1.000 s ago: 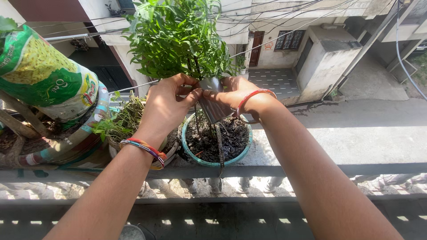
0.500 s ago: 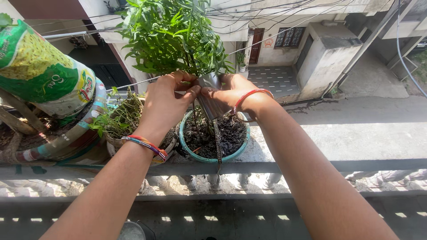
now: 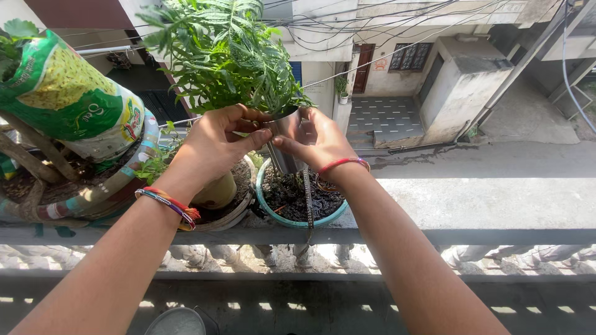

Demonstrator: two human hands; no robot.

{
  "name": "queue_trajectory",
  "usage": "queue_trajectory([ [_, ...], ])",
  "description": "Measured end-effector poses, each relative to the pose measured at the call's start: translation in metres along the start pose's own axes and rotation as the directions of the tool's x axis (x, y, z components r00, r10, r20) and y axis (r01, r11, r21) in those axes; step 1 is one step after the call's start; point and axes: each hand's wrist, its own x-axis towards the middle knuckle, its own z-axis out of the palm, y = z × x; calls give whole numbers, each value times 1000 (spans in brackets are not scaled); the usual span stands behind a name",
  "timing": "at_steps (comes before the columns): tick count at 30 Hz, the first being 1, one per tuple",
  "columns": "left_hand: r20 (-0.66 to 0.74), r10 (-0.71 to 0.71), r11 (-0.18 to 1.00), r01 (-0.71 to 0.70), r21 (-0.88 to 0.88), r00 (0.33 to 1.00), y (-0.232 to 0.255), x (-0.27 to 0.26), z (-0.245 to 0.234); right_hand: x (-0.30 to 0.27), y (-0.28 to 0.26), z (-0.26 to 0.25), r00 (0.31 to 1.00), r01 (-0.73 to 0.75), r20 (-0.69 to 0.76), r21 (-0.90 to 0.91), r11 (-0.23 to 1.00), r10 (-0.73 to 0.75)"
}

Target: The person scoops water from a metal bucket using a small metal cup and pours it into several potted plants on a balcony. The person waters each plant multiple times, moving between pots and occasionally adjusting the plants.

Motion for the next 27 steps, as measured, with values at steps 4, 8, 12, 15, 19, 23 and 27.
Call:
queue_trajectory([
  [4, -12, -6, 1000, 6, -12, 1000, -8, -8, -6, -5, -5, 15, 1000, -12, -21, 94, 995, 14],
  [8, -31, -50, 986, 44, -159, 998, -18, -11, -8, -7, -8, 26, 999, 50, 1, 138, 989, -51],
  [12, -76, -50, 990, 40, -132, 996, -28, -19, -18, -3, -14, 44, 997, -76, -13, 81, 994, 77],
  [15, -103, 58, 997, -63, -45, 993, -30, -32, -29, -4, -23, 61, 993, -10, -116, -97, 995, -1],
  [19, -155, -86, 996, 84, -18, 984, -28, -48, -45, -6, -37, 78, 992, -23, -125, -41, 999, 18],
  [23, -164, -287, 941, 246, -233, 944, -28, -54, -66, -2, -57, 93, 993, -118, -33, -33, 992, 117],
  [27, -159, -308, 938, 271, -217, 938, -33, -63, -87, 7, -72, 111, 994, -106, -12, -104, 989, 105],
])
